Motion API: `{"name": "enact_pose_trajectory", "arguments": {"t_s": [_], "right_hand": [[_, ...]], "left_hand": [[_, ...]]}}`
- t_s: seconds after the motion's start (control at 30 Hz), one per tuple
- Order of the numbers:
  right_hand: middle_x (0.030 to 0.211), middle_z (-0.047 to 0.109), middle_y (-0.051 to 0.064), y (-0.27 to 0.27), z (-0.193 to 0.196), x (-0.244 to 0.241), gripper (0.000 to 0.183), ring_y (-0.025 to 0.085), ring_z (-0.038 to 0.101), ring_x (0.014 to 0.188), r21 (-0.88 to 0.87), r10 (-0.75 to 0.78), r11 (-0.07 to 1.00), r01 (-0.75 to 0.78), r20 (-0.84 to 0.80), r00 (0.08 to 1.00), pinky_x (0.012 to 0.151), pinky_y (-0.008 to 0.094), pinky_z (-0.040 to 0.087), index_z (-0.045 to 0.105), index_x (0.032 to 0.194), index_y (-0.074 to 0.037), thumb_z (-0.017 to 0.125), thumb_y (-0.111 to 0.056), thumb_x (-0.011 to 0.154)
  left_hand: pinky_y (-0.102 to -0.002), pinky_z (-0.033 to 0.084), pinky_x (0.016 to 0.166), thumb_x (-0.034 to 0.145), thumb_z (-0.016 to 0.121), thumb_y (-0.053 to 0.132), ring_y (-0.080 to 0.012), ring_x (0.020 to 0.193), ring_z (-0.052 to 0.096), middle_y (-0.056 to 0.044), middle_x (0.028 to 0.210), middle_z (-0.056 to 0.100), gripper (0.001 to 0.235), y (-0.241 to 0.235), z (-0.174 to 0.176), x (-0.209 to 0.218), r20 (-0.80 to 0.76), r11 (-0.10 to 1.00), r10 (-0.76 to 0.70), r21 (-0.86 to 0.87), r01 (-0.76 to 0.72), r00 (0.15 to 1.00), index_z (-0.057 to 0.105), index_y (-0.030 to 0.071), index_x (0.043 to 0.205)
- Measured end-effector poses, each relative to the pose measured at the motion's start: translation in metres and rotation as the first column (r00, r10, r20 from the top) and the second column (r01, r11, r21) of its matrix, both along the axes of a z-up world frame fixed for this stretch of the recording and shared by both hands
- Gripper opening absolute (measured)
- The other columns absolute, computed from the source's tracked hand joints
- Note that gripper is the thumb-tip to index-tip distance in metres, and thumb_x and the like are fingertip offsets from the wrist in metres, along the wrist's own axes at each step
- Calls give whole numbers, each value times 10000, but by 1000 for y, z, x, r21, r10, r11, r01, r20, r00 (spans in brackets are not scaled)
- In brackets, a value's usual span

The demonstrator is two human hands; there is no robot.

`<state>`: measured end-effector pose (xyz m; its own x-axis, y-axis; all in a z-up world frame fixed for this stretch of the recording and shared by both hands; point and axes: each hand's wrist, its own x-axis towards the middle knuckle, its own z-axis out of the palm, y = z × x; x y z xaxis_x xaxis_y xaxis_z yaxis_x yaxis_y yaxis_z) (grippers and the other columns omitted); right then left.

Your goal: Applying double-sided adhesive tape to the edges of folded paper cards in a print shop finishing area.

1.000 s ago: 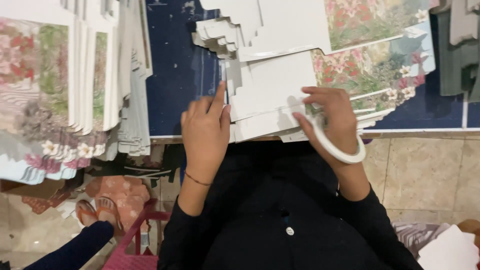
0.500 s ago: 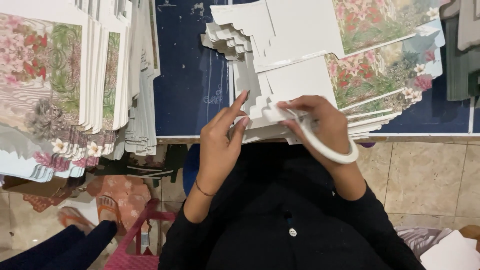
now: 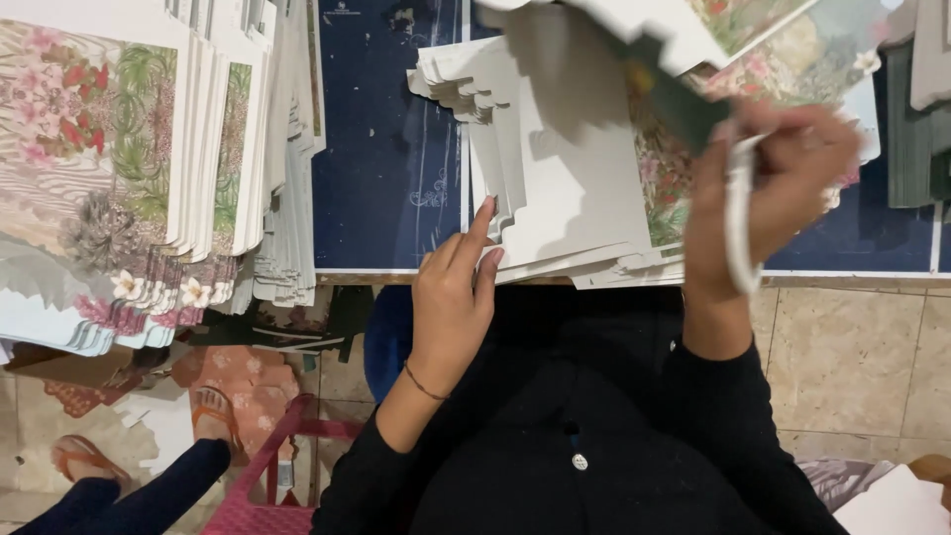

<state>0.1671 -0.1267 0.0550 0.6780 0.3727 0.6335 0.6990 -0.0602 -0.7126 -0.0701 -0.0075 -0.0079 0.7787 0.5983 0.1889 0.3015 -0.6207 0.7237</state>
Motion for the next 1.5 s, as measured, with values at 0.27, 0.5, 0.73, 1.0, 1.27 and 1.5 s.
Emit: {"name": "enact_pose_trajectory", "arguments": {"t_s": [0.27,0.5,0.73,1.0,1.27,1.5], "right_hand": [[1203,729,360,-28,9,38,197,476,755,1166,21,-174,984,175,278,945,1061,546,631,571,1320,50,650,170,1185],[995,839,50,-85,-14,63,737,194,804,881,-425,-733,590,686,74,676,644,300,584,809,1161,-153,448,-794,1121],[1055,854,94,-99,-18,69,608,212,835,922,-330,-681,647,688,156,715,686,312,643,820,1185,-84,584,-644,1159],[1164,875,183,-110,-23,74,397,260,888,995,-169,-605,724,669,309,734,760,351,745,833,1227,49,813,-348,1224],[1162,678,408,-21,38,-15,293,548,819,1060,-126,-66,987,103,271,960,943,553,715,409,1312,63,617,218,1176],[1107,804,124,34,-15,-37,140,171,731,706,-308,-25,947,97,229,973,491,227,473,681,1237,-1,784,-19,1144]], "left_hand": [[-398,537,842,1178,616,176,-203,955,681,-34,1061,710,553,0,-5,1,-16,1000,24,-8,-24,1000,412,148,1692],[-406,513,808,1170,613,159,-214,925,658,-26,1022,687,577,2,-6,3,-47,999,26,-37,-27,999,394,158,1703],[-465,579,882,1140,613,168,-232,873,688,-14,978,715,596,2,7,7,-125,999,39,-26,-42,991,399,142,1695],[-405,500,889,881,621,-216,-298,1202,643,-70,1345,662,908,-16,34,36,-124,836,133,547,-44,983,463,199,1674],[-447,555,962,1052,727,-5,-340,1234,673,-179,1355,672,751,-22,26,16,-136,865,152,497,-65,979,366,148,1693],[-437,509,936,1070,785,143,-270,1148,663,-119,1316,704,689,-17,31,-6,-175,900,96,435,-11,980,442,149,1668]]}}
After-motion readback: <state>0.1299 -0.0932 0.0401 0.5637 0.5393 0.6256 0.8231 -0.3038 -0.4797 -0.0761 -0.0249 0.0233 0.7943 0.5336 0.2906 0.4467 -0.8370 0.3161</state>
